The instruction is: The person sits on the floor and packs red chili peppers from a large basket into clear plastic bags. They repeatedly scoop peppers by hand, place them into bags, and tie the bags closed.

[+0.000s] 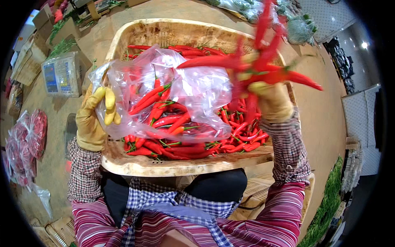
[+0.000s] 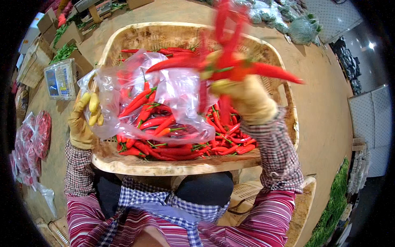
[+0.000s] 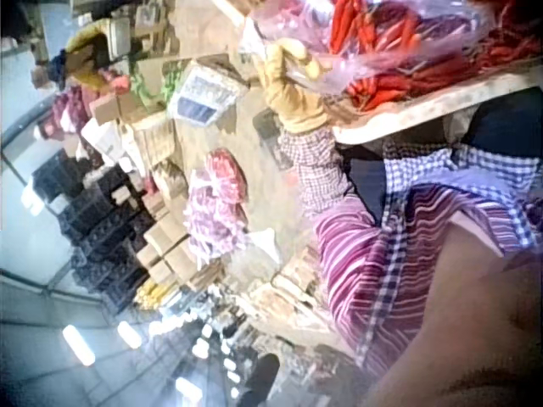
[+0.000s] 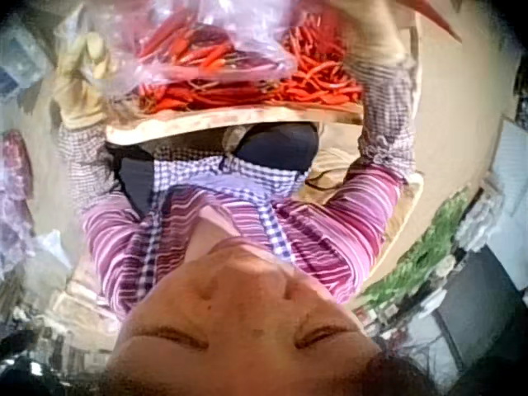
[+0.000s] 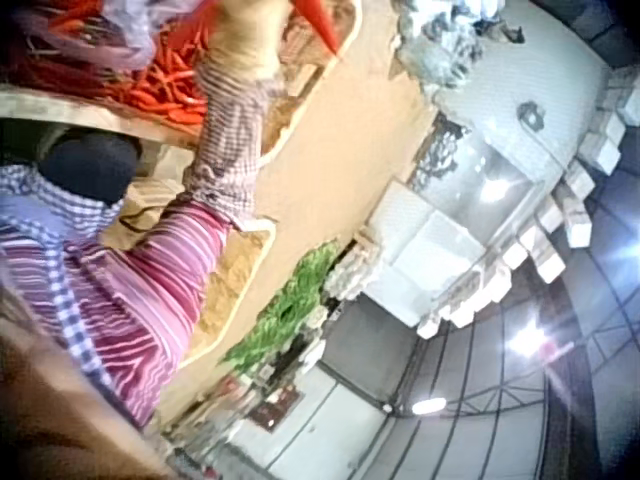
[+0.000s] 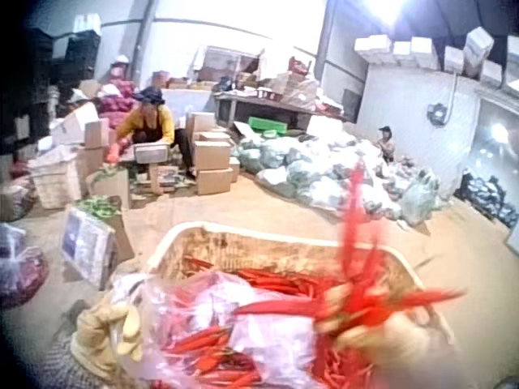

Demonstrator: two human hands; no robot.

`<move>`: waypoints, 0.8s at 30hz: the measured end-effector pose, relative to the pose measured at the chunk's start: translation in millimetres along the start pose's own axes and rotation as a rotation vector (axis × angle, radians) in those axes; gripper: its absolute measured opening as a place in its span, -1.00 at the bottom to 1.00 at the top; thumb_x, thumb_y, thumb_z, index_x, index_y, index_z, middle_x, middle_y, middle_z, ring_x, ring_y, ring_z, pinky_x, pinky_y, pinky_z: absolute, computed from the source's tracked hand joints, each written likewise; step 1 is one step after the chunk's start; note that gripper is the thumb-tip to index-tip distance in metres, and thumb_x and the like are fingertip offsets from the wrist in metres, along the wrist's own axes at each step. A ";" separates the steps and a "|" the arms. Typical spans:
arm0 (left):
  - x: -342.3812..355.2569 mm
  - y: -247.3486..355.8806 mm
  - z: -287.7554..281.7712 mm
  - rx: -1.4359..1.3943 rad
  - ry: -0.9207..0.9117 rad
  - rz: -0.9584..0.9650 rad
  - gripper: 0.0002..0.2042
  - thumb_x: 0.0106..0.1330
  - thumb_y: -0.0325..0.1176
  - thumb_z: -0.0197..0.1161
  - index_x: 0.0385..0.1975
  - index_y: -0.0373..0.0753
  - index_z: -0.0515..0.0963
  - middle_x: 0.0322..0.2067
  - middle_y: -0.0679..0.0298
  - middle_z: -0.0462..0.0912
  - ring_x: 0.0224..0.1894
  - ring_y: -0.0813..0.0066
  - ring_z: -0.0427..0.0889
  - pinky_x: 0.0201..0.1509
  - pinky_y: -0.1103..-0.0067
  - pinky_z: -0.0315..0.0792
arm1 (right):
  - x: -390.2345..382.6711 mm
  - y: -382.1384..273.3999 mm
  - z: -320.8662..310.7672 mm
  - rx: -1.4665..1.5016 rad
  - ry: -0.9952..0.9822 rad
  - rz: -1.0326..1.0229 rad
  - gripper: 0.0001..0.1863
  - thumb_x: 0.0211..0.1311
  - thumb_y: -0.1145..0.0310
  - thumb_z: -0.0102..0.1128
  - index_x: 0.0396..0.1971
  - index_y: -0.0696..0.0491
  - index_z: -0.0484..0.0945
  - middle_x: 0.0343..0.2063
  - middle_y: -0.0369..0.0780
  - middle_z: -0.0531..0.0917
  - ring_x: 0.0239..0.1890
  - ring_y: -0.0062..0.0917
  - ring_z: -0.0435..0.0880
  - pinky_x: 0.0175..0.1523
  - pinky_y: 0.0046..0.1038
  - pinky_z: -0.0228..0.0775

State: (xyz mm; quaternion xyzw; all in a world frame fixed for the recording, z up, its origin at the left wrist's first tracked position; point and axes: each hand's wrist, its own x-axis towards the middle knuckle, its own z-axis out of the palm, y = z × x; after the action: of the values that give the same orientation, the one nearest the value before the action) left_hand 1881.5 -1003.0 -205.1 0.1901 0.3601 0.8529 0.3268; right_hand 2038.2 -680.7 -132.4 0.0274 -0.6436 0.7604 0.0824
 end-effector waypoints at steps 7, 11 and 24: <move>-13.4 7.6 -13.8 -0.155 0.038 -0.049 -0.76 0.29 -0.30 -0.05 -0.15 -0.30 0.30 -0.64 0.40 0.25 -0.80 0.67 0.19 -0.78 0.73 0.15 | 31.6 12.7 -6.3 -0.392 -0.261 0.093 -0.44 0.02 0.44 0.19 0.08 0.09 0.28 -0.02 -0.24 0.44 -0.02 -0.56 0.39 0.03 -0.54 0.26; -20.5 -4.4 -17.3 0.057 0.266 0.116 -0.63 0.26 -0.36 -0.02 0.02 -0.37 0.18 -0.58 0.29 0.34 -0.80 0.68 0.19 -0.84 0.74 0.16 | -4.5 21.4 -97.8 -0.790 0.178 0.677 -0.65 0.06 0.25 0.18 -0.16 0.09 0.47 -0.46 -0.36 0.59 -0.45 -0.75 0.46 -0.40 -0.70 0.33; -10.1 -4.4 3.1 0.303 0.231 0.040 -0.61 0.28 -0.35 -0.06 0.05 -0.42 0.19 -0.62 0.37 0.33 -0.84 0.74 0.15 -0.82 0.78 0.14 | -26.7 153.6 -147.5 -1.200 -0.252 0.932 -0.01 -0.29 0.42 0.40 0.22 -0.16 0.01 -0.12 -0.03 0.49 -0.09 -0.30 0.50 -0.02 -0.38 0.34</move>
State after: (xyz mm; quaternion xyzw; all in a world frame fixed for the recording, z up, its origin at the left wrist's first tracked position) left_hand 1892.3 -1006.1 -207.2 0.1451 0.5156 0.8114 0.2341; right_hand 2049.3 -562.4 -311.1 -0.2096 -0.8954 0.2283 -0.3196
